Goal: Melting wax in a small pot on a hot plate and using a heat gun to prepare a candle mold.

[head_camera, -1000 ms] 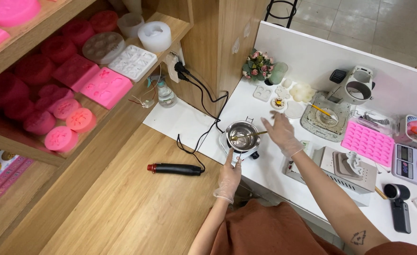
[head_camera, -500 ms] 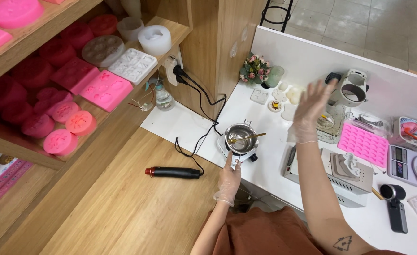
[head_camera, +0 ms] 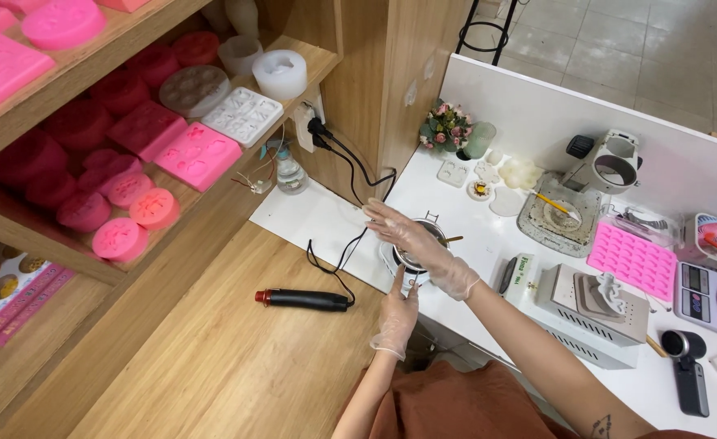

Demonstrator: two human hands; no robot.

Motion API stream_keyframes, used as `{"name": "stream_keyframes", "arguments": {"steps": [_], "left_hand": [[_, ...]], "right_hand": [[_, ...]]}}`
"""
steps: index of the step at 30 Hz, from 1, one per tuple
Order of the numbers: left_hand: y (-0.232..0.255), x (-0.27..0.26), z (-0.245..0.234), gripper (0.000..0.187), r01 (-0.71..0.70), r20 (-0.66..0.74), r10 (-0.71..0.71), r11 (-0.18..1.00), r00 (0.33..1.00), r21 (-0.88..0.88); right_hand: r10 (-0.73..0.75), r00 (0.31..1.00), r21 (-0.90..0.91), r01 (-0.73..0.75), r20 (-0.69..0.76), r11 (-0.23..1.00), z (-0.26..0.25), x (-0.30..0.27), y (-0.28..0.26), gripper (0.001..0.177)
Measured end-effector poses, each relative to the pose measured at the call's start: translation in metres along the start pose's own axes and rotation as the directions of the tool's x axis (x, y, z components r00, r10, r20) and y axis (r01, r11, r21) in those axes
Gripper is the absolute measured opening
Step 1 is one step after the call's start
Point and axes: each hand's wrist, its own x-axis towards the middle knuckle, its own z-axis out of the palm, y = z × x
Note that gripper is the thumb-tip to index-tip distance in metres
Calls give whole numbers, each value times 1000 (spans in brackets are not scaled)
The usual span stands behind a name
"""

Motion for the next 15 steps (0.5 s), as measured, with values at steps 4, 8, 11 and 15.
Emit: {"name": "stream_keyframes", "arguments": {"steps": [4,8,11,15], "left_hand": [[13,-9,-12,61,43,47,-42,998,998,-35],[13,-10,-15,62,67,106,-65,997,992,-24],[1,-6,-8,62,36,105,-37,999,994,5],[1,-1,-3,61,-23,56,24,1000,998,-18]], "right_hand": [[-21,972,114,48,-232,992,-39,-4,-6,72],[-44,732,123,172,-680,977,-82,-37,-6,67],[-97,225,-36,261,-969,965,-117,-65,38,54],[83,245,89,13,-966,996,-124,-78,57,51]]}}
